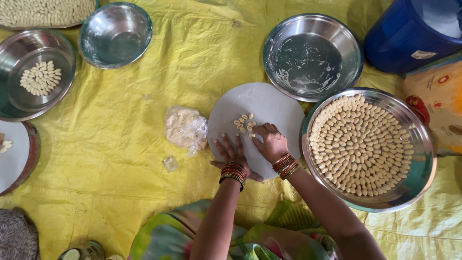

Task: The person sits on a yellow floor covering and repeatedly takes small pieces of dough from a plastic bag, rolls them into small balls on a grey board, and places them into a large metal tray. The person also moves the tray and handles the dough bag during the process.

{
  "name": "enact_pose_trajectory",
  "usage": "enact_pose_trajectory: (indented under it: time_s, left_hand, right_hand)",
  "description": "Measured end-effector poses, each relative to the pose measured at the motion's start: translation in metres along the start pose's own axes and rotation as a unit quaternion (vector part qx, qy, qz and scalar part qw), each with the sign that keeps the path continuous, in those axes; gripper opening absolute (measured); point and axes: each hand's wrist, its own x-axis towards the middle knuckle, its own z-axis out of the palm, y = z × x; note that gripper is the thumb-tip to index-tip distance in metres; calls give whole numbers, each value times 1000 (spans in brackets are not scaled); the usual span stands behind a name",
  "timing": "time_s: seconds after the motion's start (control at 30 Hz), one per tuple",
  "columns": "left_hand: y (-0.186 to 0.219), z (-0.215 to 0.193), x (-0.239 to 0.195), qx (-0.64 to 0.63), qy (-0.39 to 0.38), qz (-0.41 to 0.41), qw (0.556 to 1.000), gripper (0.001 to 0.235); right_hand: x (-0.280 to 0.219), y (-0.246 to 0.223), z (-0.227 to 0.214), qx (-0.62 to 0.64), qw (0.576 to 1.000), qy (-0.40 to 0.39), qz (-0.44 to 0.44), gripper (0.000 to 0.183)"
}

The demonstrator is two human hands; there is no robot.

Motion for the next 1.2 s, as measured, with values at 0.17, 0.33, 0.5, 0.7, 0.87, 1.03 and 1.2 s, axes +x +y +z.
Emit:
enact_pose_trajectory:
  time_s: [0.17, 0.33, 0.5, 0.7, 0.87, 1.03, 1.2]
  left_hand:
    - [1, 0, 1, 6, -4, -4, 1000, 176]
    - [2, 0, 3, 0, -10, -9, 1000, 177]
    - [3, 0, 3, 2, -14, -12, 1000, 177]
    - [0, -1, 2, 9, -16, -6, 1000, 177]
    - [0, 0, 0, -19, -10, 1, 1000, 176]
    - [-1, -1, 2, -27, -20, 0, 999, 176]
    - [0, -1, 0, -22, -16, -7, 1000, 177]
  right_hand:
    - [-2, 4, 5, 18, 1000, -11, 8, 12]
    - [-2, 2, 8, 35, 999, 18, -26, 23]
    - [-5, 1, 10, 20, 999, -12, -24, 23]
    - [2, 18, 17, -102, 951, -249, 153, 27]
    - [-3, 104, -20, 142, 976, 165, 20, 13]
    - [20, 221, -84, 587, 670, 302, 339, 45]
    - [12, 282, -122, 556, 662, 399, 304, 13]
